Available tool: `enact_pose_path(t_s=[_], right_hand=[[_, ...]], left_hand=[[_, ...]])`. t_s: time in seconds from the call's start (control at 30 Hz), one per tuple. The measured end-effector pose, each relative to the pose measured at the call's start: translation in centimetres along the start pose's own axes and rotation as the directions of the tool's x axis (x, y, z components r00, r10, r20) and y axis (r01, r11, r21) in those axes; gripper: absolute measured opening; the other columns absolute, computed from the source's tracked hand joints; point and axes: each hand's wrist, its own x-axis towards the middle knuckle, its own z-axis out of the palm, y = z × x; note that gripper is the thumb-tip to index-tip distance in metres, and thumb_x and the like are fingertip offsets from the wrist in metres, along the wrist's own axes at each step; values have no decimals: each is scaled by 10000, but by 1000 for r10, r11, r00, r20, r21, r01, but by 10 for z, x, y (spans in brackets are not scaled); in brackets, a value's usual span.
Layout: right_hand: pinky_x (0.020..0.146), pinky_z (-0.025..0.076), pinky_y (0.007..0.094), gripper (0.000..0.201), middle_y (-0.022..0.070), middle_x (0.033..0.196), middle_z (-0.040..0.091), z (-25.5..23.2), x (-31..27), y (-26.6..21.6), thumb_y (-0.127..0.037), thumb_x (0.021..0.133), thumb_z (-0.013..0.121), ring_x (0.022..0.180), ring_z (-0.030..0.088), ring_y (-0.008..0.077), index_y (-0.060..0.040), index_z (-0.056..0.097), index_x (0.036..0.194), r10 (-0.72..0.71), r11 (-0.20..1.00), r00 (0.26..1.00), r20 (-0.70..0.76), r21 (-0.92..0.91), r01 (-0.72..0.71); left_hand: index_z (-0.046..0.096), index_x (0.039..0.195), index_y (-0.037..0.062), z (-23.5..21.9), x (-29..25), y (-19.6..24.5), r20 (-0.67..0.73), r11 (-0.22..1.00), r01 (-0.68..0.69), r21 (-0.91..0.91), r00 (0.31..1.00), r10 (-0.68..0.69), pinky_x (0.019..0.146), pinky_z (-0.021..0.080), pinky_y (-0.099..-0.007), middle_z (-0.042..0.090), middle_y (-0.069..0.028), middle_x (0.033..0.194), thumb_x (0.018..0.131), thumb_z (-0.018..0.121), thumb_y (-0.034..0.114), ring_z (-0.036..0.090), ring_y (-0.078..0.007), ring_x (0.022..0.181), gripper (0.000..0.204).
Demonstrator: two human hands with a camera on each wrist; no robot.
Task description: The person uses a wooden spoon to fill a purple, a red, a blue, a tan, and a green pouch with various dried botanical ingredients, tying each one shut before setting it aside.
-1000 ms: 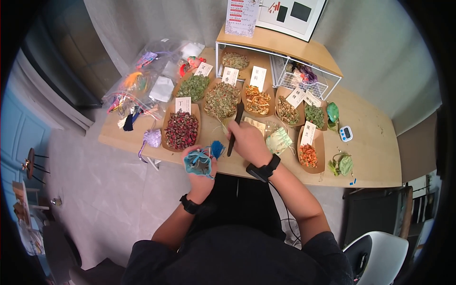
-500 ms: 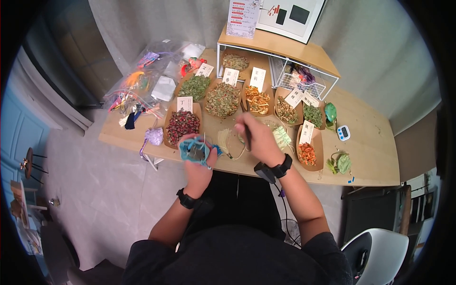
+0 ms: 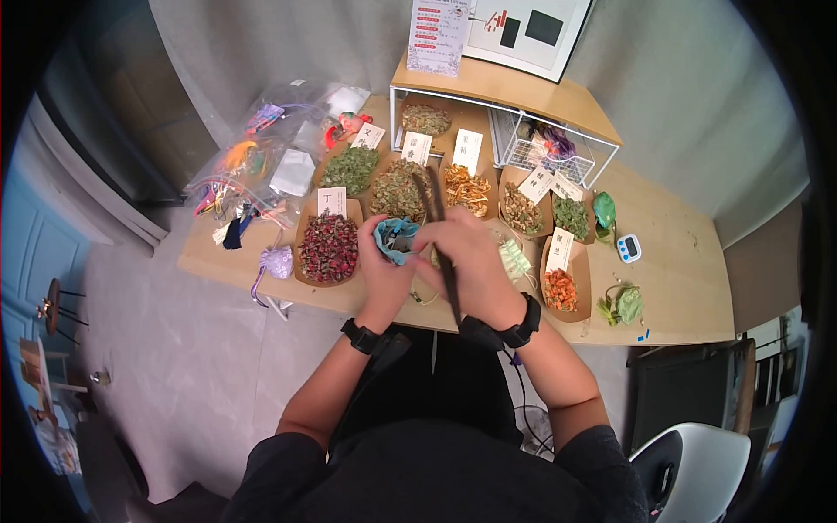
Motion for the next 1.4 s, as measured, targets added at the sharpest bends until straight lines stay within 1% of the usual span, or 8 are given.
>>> enact_pose_path(t_s=[0.2,0.4,0.53,0.9,0.97,1.13,1.27,1.4], right_hand=[[815,430,382,287,82,878,624,30,-11,10,-30,742,698,873,604,295,-90,607,1008,-49,993,996,75,-101,56],[754,456,396,241,86,912,654,32,-16,10,39,792,665,865,608,319,-69,589,994,39,988,996,-86,152,-26],[895,495,342,313,134,1163,649,22,-12,32,156,836,551,1057,627,218,-65,495,1050,257,896,965,43,363,-255],[915,487,307,313,65,994,623,-4,32,12,69,865,665,1001,611,168,-61,493,1093,316,892,885,343,211,-401],[939,487,321,311,74,1026,642,6,46,-15,73,866,665,1018,622,180,-54,489,1089,100,879,956,274,426,-214],[924,497,339,298,81,1010,665,-4,37,-14,34,829,739,1044,652,237,-52,560,1052,145,801,988,-54,593,-85],[793,487,404,263,107,904,642,4,0,-13,6,782,736,909,602,305,-69,583,983,11,999,992,122,-35,-6],[731,464,429,251,123,856,625,21,-19,0,-21,775,728,813,565,340,-78,593,979,72,995,994,-85,-67,-78]], left_hand=[[399,1366,47,0,-3,2,-46,980,-76,182,995,86,939,485,-323,506,-100,1201,800,730,-43,559,-182,1092,662],[420,1294,65,2,-2,7,42,981,71,-181,997,-64,869,498,-291,545,-62,1110,788,770,-10,584,-155,1016,620],[409,1287,75,-2,-1,16,57,997,38,-66,998,-34,857,502,-279,552,-46,1101,783,738,-60,590,-134,1000,617],[423,1330,63,-3,-5,7,231,971,204,-123,958,-172,912,489,-291,557,-52,1141,784,711,-40,576,-149,1070,626],[410,1356,66,2,-8,0,182,978,-145,151,976,116,930,493,-310,553,-61,1184,765,707,-69,563,-164,1107,675],[386,1328,75,2,-7,15,149,945,207,-253,974,-173,916,516,-309,539,-61,1192,742,691,-128,582,-150,1092,691],[366,1313,71,3,-9,3,64,974,80,-214,996,-68,883,516,-285,542,-55,1153,781,717,-97,587,-132,1053,659],[377,1293,75,11,-12,1,63,964,59,-258,997,-44,883,514,-289,541,-48,1133,795,771,-47,584,-140,1051,646]])
